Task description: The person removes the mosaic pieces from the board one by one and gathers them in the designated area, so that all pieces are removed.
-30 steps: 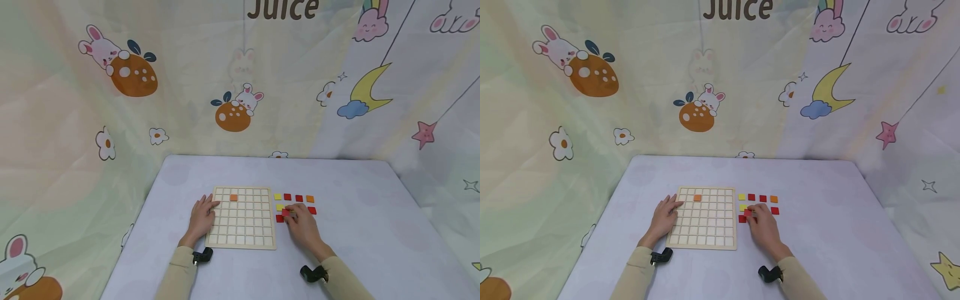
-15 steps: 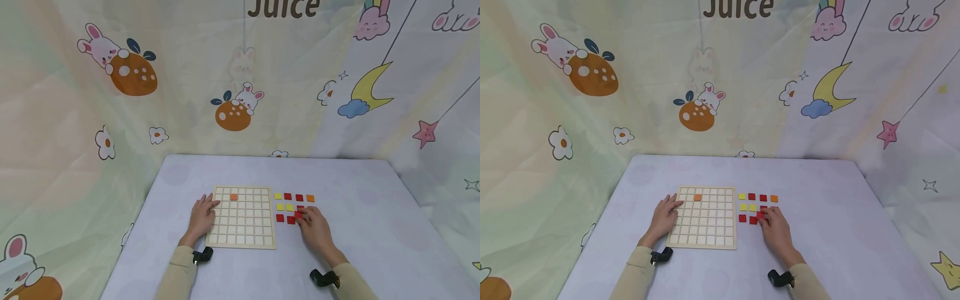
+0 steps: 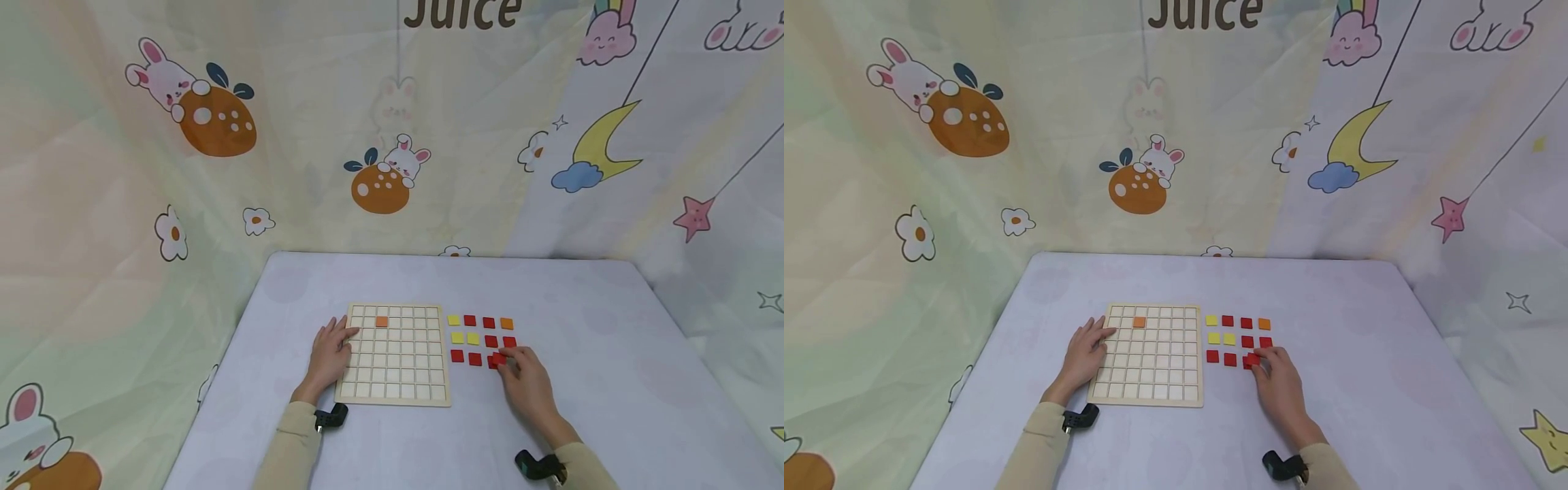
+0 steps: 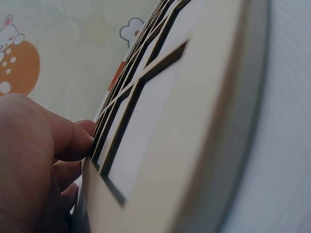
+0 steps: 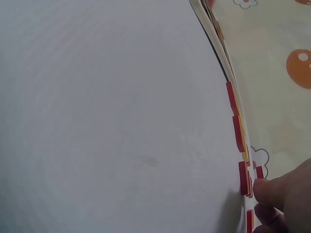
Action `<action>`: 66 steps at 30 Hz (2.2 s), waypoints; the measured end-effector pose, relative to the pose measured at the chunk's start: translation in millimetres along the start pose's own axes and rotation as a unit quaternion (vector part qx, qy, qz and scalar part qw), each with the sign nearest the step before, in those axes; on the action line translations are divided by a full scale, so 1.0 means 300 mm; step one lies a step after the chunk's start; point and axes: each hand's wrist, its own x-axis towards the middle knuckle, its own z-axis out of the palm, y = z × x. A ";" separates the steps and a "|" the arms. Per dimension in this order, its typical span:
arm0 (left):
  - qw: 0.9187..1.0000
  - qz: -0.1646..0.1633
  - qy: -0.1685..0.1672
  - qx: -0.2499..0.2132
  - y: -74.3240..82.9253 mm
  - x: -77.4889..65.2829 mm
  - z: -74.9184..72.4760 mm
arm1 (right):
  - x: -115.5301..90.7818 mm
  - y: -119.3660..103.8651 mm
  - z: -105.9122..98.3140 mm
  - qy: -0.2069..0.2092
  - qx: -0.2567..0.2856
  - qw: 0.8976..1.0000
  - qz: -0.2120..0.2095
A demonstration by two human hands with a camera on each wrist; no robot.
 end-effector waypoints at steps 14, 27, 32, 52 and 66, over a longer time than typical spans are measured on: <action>1.000 0.007 0.006 0.000 0.002 -0.001 0.003 | -0.015 0.043 -0.035 0.011 -0.014 1.000 0.019; 1.000 -0.001 -0.004 -0.005 0.002 0.002 0.002 | -0.023 0.070 -0.061 0.007 -0.031 0.999 0.020; 1.000 0.000 -0.001 0.001 0.003 0.001 0.001 | -0.018 0.068 -0.065 0.000 -0.039 0.999 0.019; 1.000 0.010 0.011 0.001 0.003 0.001 0.003 | 0.021 0.072 -0.087 -0.057 -0.043 0.997 0.031; 1.000 0.007 0.009 0.007 0.012 -0.002 -0.001 | 0.018 0.065 -0.113 -0.068 -0.035 0.996 0.039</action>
